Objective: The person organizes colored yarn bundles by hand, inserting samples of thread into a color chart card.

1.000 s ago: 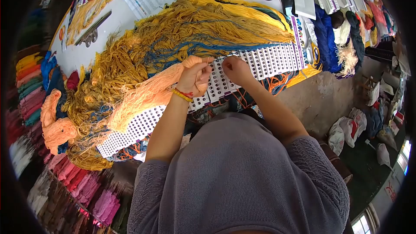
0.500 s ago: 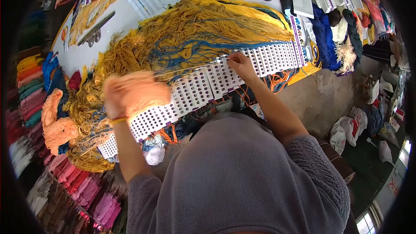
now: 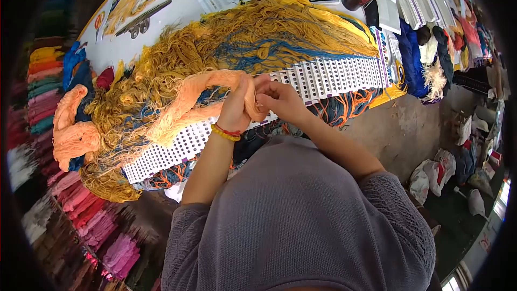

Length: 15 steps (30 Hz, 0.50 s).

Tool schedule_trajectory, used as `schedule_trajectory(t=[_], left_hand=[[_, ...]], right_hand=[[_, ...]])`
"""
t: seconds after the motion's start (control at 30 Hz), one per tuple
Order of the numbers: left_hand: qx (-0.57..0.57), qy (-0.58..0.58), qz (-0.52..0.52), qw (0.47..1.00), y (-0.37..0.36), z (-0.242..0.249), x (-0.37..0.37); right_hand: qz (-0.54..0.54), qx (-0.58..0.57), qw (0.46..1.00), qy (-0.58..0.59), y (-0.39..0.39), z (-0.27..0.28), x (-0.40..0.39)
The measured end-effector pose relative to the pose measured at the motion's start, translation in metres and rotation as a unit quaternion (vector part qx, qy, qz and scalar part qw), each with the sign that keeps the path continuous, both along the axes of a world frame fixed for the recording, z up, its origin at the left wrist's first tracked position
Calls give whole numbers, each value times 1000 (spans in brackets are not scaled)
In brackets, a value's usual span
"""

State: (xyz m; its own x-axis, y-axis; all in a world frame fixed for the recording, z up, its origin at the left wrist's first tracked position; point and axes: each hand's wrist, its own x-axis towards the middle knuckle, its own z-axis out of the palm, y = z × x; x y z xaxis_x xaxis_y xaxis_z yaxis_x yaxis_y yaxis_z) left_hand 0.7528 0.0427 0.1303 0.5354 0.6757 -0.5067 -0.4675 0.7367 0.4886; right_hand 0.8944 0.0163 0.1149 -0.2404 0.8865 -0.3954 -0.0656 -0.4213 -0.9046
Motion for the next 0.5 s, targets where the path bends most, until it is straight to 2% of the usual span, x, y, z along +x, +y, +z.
schedule_trajectory(t=[0.1,0.23,0.3,0.37,0.43,0.47,0.5], left_hand=[[-1,-10,-36,999,-3,3,-4],[-7,-19,-35,999,-9,5,-7],[43,12,-31,999,-12,2,-9],[54,31,-26,998,-13,-1,-12],[66,50,-20,996,-12,-6,-17],[25,56,5,998,-11,-11,-23],[-17,63,30,997,-10,-18,-29]], right_hand=[[-14,-2,1000,2,-3,1,-4],[-31,-8,999,-9,-8,1,-10],[-37,-11,999,-13,-11,-1,-13],[-84,3,996,35,-13,-1,-16],[-103,31,994,29,-16,3,-16],[-120,57,991,25,-17,5,-14],[-137,15,986,95,-16,4,-9]])
